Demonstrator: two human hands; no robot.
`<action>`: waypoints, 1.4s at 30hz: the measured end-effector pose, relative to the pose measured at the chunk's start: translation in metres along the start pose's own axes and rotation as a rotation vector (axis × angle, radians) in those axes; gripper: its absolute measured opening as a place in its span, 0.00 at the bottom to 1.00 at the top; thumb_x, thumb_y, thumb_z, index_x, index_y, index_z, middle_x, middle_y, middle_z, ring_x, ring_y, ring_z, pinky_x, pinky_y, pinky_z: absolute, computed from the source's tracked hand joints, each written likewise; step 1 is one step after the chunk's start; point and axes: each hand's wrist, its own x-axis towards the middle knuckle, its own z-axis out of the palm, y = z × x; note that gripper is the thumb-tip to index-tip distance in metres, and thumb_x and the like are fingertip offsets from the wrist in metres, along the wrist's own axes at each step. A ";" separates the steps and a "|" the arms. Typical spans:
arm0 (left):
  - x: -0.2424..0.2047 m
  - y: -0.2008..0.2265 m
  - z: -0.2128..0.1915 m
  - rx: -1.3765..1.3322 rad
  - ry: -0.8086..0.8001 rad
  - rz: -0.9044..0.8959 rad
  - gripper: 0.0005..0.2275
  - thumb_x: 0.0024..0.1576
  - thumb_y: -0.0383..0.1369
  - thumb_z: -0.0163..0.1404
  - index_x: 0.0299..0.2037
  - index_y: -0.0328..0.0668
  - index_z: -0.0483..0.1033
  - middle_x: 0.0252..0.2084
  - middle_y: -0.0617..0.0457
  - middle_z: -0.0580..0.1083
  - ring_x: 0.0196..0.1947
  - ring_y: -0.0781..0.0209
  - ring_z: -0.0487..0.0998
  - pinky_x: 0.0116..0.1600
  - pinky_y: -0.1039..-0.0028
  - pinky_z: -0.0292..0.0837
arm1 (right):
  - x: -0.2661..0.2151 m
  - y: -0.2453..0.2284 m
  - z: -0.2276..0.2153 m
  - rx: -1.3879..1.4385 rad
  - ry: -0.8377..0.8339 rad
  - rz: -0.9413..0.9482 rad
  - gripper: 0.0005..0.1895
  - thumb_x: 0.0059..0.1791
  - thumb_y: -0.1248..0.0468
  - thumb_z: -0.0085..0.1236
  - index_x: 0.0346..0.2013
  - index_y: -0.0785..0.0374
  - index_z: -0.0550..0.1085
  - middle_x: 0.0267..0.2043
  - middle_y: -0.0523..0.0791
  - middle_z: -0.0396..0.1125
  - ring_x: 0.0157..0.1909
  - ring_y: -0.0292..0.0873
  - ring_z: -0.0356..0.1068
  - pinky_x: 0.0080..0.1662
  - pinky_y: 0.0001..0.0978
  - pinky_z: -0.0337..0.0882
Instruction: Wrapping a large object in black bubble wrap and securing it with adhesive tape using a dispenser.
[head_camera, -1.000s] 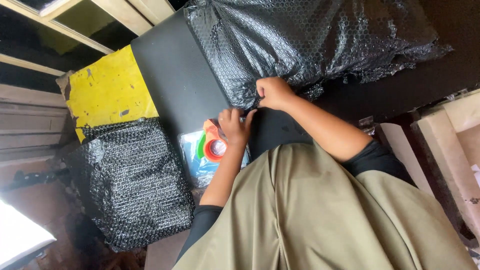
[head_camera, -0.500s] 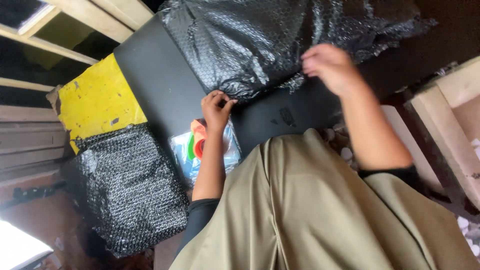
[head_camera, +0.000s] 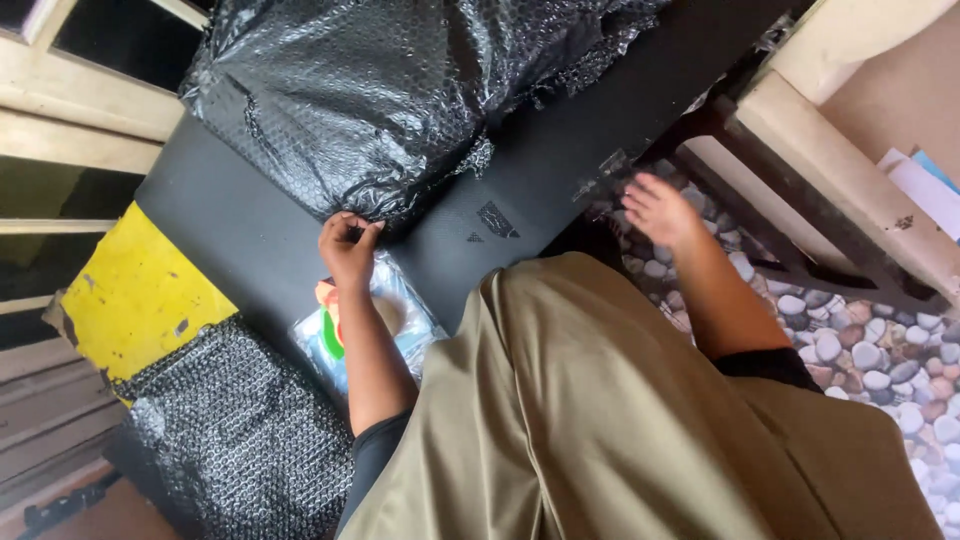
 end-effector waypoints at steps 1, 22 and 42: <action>0.000 0.001 0.001 0.002 0.000 0.003 0.12 0.43 0.27 0.73 0.27 0.42 0.79 0.39 0.49 0.77 0.41 0.51 0.80 0.53 0.67 0.71 | 0.005 0.006 -0.002 0.003 -0.002 -0.001 0.18 0.46 0.51 0.69 0.50 0.42 0.79 0.48 0.37 0.73 0.49 0.37 0.75 0.50 0.29 0.77; -0.001 0.014 -0.001 0.060 0.060 0.021 0.11 0.41 0.33 0.72 0.25 0.45 0.80 0.38 0.50 0.78 0.41 0.45 0.80 0.51 0.63 0.72 | -0.129 0.040 0.332 -1.812 -0.700 -1.598 0.11 0.39 0.51 0.70 0.28 0.46 0.76 0.28 0.34 0.68 0.43 0.40 0.69 0.46 0.38 0.71; 0.006 0.023 -0.009 0.003 -0.029 -0.054 0.10 0.42 0.35 0.71 0.25 0.49 0.80 0.37 0.56 0.79 0.39 0.49 0.78 0.49 0.66 0.70 | -0.071 0.091 0.398 -1.659 -0.724 -1.834 0.31 0.43 0.59 0.73 0.58 0.60 0.70 0.44 0.46 0.66 0.46 0.49 0.68 0.44 0.41 0.70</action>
